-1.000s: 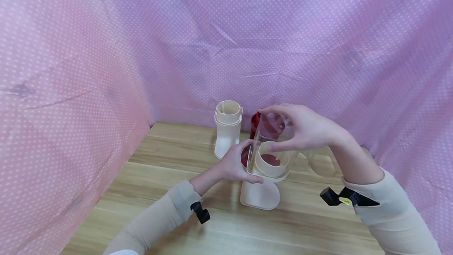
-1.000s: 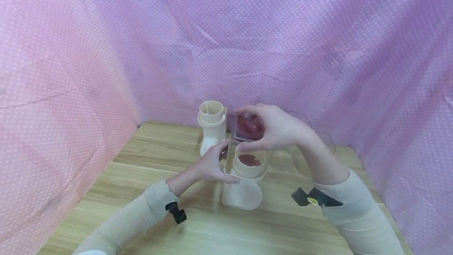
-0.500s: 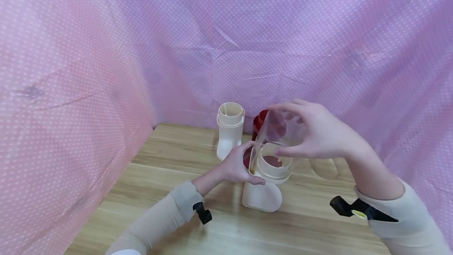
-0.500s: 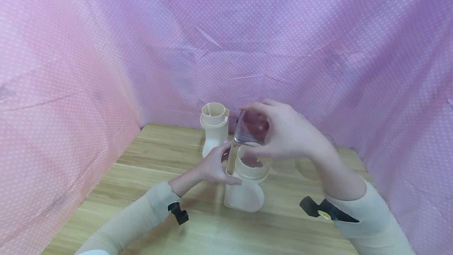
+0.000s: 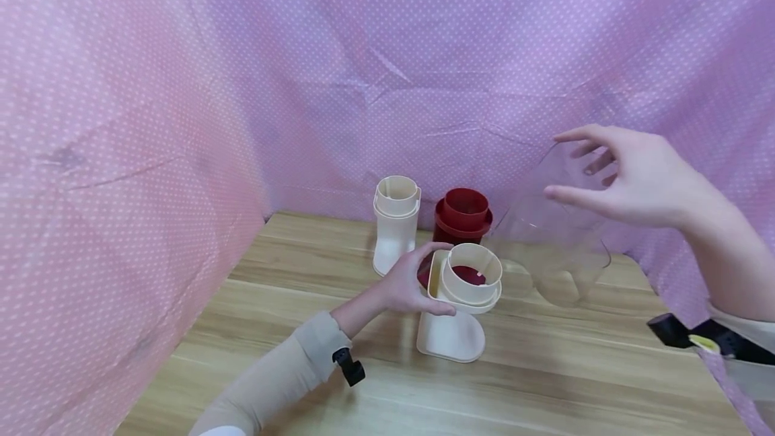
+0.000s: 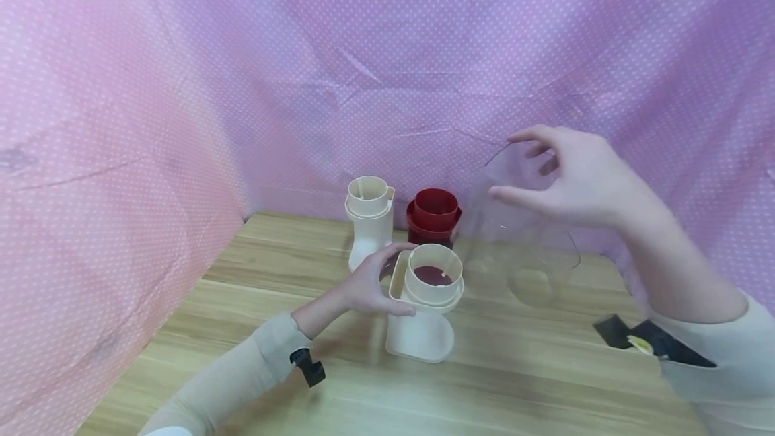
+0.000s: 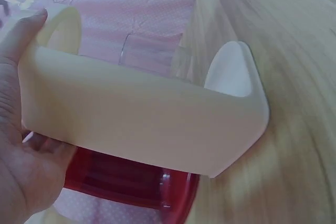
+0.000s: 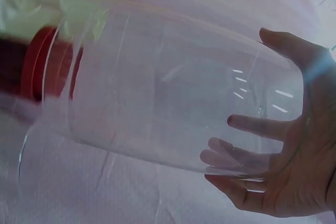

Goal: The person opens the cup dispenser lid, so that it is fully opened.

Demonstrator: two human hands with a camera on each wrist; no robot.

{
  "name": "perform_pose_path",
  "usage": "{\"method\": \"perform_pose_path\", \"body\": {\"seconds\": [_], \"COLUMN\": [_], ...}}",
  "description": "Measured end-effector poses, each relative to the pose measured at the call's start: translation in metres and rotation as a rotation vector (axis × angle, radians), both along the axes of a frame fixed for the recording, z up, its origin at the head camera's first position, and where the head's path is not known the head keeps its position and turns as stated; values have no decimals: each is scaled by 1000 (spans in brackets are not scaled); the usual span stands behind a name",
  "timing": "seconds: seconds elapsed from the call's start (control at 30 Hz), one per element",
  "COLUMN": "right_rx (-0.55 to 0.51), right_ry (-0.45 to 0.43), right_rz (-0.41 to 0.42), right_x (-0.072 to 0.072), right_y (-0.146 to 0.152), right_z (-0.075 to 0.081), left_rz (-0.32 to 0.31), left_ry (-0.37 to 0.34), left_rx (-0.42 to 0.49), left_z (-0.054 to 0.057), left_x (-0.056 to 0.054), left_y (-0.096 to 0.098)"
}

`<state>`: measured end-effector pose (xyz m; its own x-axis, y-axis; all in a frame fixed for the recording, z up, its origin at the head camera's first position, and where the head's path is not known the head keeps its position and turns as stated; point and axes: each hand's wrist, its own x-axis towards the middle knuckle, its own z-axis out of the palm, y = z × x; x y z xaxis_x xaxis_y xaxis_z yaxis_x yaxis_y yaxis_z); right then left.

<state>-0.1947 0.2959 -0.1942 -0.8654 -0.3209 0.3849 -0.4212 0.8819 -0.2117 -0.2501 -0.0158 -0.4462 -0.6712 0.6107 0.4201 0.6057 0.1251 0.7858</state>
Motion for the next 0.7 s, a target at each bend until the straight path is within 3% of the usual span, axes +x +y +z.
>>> {"method": "perform_pose_path", "body": {"seconds": [0.17, 0.3, 0.5, 0.7], "right_rx": [33, 79, 88, 71], "right_ry": [-56, -67, -70, -90], "right_rz": [-179, -296, -377, -421], "right_x": [-16, -28, -41, -48], "right_y": [35, 63, 93, 108], "right_z": [5, 3, -5, -10], "left_rz": [144, 223, 292, 255], "left_ry": [245, 341, 364, 355], "left_rx": [-122, -183, -224, -227], "left_z": [13, 28, 47, 51], "left_x": [8, 21, 35, 28], "left_y": [1, 9, 23, 21]}}
